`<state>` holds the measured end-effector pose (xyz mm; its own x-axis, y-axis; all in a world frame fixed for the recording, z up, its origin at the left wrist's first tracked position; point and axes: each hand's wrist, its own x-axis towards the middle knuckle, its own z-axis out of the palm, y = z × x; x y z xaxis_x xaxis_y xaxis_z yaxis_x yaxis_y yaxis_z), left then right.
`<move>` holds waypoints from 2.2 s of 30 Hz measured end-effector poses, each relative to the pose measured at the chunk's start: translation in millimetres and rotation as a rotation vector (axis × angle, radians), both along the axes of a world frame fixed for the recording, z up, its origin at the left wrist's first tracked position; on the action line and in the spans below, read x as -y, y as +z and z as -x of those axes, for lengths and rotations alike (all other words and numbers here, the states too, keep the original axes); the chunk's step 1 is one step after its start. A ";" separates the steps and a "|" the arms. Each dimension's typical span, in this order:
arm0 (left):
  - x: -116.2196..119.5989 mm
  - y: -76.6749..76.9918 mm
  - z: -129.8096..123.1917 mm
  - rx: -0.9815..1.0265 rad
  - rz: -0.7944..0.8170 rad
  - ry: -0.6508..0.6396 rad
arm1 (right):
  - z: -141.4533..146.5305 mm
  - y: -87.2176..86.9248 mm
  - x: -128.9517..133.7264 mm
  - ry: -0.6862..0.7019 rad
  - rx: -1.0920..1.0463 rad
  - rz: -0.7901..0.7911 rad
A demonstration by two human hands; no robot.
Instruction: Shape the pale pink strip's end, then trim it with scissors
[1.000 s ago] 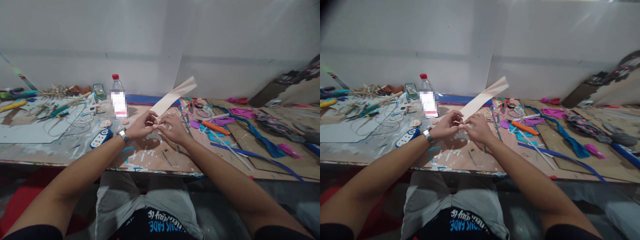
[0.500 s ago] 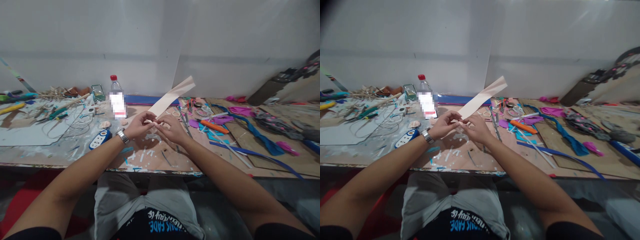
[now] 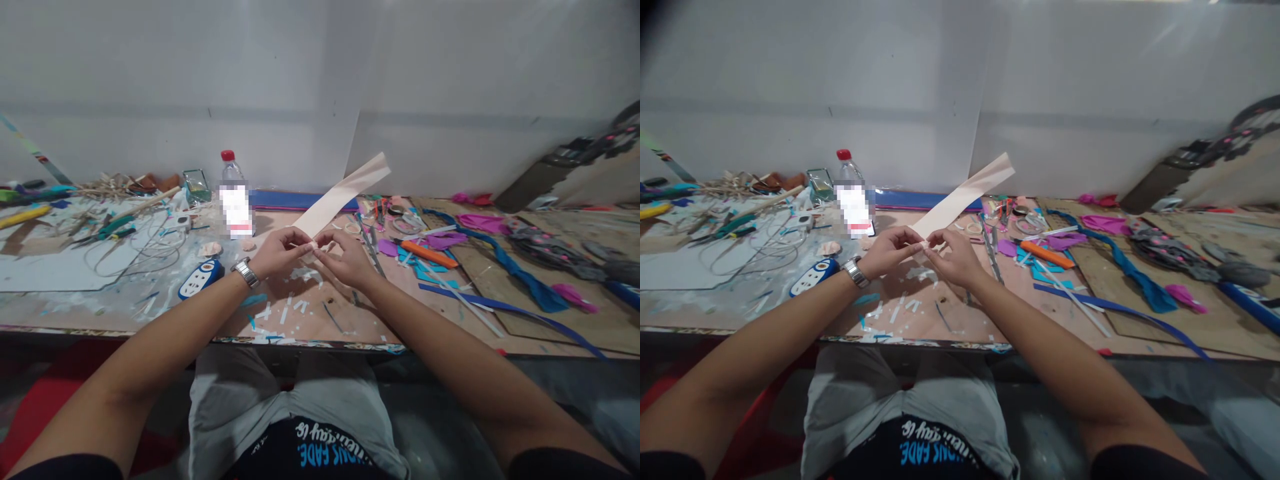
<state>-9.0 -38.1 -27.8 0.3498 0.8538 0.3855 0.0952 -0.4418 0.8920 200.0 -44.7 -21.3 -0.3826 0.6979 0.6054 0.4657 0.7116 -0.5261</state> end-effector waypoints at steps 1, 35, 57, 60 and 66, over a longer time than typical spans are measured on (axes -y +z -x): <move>-0.1 -0.2 0.3 -0.002 0.014 -0.006 | 0.3 -0.3 0.4 0.017 -0.002 0.015; 0.9 -1.5 -1.9 0.070 0.171 -0.005 | -1.7 -4.5 -8.8 0.004 -0.347 0.165; 8.3 3.9 -2.0 -0.196 -0.183 0.070 | -0.6 8.8 -0.2 0.046 0.048 -0.120; 7.5 3.3 -1.3 -0.195 -0.170 0.078 | -1.0 8.1 -1.2 0.055 0.047 -0.130; 6.5 5.3 0.2 -0.205 -0.186 0.043 | -2.7 10.0 0.2 0.044 0.037 -0.126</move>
